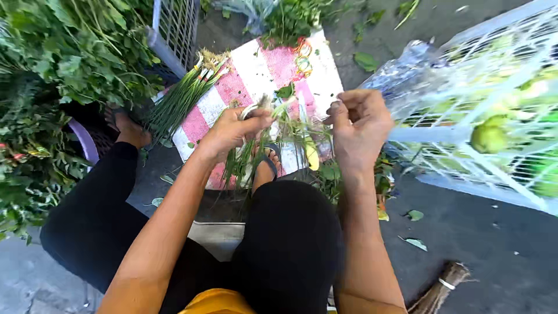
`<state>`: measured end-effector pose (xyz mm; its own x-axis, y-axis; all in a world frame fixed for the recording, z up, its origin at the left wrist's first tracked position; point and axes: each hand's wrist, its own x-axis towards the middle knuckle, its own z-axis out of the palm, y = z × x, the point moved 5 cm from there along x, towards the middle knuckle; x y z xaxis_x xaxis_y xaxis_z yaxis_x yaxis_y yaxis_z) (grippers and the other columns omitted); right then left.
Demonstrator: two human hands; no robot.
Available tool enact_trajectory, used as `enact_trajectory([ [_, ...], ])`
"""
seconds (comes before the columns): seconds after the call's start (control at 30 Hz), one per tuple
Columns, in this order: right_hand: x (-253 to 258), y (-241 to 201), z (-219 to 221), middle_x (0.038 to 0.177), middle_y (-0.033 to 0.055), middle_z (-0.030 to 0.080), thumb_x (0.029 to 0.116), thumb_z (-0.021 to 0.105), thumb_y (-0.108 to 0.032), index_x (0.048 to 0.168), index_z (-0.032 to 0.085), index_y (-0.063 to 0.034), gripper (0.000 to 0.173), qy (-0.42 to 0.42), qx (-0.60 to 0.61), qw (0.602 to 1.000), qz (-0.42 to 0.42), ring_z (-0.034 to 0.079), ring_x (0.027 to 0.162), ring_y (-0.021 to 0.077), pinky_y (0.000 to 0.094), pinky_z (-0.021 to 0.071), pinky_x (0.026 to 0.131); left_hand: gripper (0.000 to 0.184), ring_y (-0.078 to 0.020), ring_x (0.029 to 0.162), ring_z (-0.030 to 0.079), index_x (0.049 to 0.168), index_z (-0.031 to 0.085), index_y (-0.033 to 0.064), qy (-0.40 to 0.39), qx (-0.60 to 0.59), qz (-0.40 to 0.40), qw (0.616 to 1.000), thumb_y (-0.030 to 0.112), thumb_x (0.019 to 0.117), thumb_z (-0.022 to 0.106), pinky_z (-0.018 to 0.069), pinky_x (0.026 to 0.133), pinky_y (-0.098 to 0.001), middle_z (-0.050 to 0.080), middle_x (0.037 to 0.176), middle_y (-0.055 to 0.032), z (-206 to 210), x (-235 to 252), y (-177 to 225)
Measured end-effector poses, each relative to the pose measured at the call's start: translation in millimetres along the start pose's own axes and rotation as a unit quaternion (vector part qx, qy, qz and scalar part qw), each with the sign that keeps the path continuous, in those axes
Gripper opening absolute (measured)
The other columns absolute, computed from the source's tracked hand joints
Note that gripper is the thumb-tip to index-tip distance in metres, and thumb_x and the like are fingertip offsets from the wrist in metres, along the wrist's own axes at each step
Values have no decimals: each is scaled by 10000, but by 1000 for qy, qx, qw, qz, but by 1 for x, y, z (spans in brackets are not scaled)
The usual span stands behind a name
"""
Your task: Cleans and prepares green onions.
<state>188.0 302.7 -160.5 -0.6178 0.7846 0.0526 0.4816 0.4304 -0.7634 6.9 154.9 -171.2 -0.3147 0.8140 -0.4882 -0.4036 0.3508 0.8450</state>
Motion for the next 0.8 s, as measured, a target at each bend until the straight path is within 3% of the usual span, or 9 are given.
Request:
enact_trajectory([
  [0.07,-3,-8,-19,1308,135,640,994,609,-170,1522,414,-68,572,-15,31,999,31,689,1008,248,426,591,806,144,19,498,413,1119,672,56,8,-23,19,1000,48,999,594,305,418,-138,620,767,44,5,-17,16],
  [0.1,-4,-15,-24,1336,138,624,990,626,-182,1497,467,-58,546,-20,69,997,34,671,1074,240,425,580,870,147,20,506,434,1120,667,62,5,-29,36,999,41,997,591,318,419,-132,643,799,33,10,-24,25],
  [0.17,-8,-36,-31,1030,81,731,1001,644,-214,1173,687,-19,264,-1,147,989,8,722,901,155,361,622,792,139,18,511,451,1096,676,59,1,-33,71,997,26,990,593,325,415,-130,656,804,18,23,-37,46],
  [0.27,-21,-77,-44,869,-17,722,1052,583,-331,970,672,-91,268,4,183,981,-56,688,760,51,231,570,681,105,23,498,446,1039,682,64,-3,-20,123,992,9,978,616,302,406,-128,663,773,20,43,-52,78],
  [0.37,-31,-107,-55,1057,6,711,1026,629,-238,1196,665,-95,224,-38,265,956,-121,701,899,83,250,602,783,111,22,502,456,1043,691,45,-4,-12,160,987,-9,953,656,302,409,-129,688,798,3,60,-66,104],
  [0.47,-32,-124,-65,994,8,719,994,659,-105,1150,687,-72,162,-25,317,935,-157,707,831,88,261,621,769,102,26,504,456,1074,696,48,9,-4,189,982,75,1009,622,289,407,-131,707,822,-4,70,-80,120],
  [0.57,-32,-131,-70,977,-9,712,1008,641,-118,1139,695,-87,145,-8,330,932,-150,696,820,74,251,613,750,318,22,537,495,1126,701,114,28,-12,167,985,280,1114,429,294,418,-140,729,919,18,70,-90,127],
  [0.67,-34,-133,-68,995,18,704,1027,617,-144,1161,668,-87,154,-8,366,919,-144,705,835,117,286,623,753,515,-5,573,537,1197,704,163,36,-51,136,989,476,1112,304,328,428,-151,714,921,31,66,-95,127],
  [0.8,-36,-137,-63,1010,17,697,1043,595,-165,1164,657,-88,157,-2,363,919,-155,703,866,118,287,621,772,183,0,571,510,1135,707,74,38,-16,214,976,173,1049,580,313,429,-142,702,907,-9,72,-101,130],
])
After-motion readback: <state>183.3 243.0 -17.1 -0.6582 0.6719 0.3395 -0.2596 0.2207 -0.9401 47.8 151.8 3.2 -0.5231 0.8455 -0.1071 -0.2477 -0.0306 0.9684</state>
